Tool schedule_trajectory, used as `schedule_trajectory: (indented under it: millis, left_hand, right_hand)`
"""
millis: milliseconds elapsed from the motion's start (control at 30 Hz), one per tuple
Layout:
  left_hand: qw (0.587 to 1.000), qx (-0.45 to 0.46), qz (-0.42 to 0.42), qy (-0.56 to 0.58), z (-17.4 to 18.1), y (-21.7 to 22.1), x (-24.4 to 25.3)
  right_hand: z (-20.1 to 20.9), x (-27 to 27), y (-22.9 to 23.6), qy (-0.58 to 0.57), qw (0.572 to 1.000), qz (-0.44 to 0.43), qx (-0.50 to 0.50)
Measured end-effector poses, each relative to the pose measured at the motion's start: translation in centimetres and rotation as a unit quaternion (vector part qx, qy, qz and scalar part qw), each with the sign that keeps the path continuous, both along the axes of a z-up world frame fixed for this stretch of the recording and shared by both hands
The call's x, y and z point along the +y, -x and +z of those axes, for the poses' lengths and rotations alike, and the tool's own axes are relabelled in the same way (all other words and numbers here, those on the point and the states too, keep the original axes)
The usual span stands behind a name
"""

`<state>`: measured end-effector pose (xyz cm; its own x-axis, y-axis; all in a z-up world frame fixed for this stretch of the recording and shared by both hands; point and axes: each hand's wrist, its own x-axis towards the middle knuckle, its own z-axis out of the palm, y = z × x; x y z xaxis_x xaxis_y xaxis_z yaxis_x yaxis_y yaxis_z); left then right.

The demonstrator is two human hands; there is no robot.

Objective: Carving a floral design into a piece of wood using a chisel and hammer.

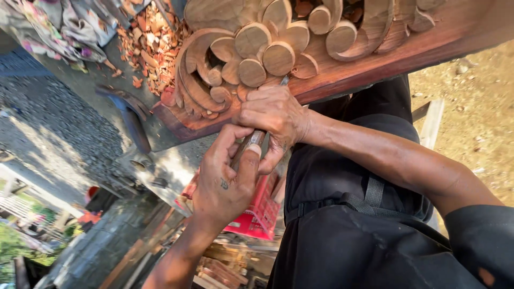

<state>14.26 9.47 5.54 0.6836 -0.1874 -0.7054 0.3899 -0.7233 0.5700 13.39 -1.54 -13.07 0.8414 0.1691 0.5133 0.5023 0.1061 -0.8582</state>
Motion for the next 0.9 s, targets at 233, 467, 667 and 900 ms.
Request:
schedule_trajectory:
  millis: [233,467,667,900]
  left_hand:
    - [0.995,0.057,0.021,-0.074,1.0,-1.3,-1.4]
    - [0.994,0.063,-0.021,-0.090,1.0,-3.2,-2.3]
    - [0.995,0.009,-0.098,-0.032,0.4,-5.2,-0.7]
    - [0.992,0.101,-0.060,0.054,3.3,-4.8,-0.8]
  right_hand:
    - [-0.4,0.6,0.0,-0.061,0.998,0.000,-0.013]
    - [-0.6,0.8,0.1,-0.050,0.997,-0.046,0.022]
    - [0.3,0.5,-0.4,-0.043,0.996,-0.071,0.028]
    - [1.3,0.1,2.1,-0.020,0.992,-0.120,0.007]
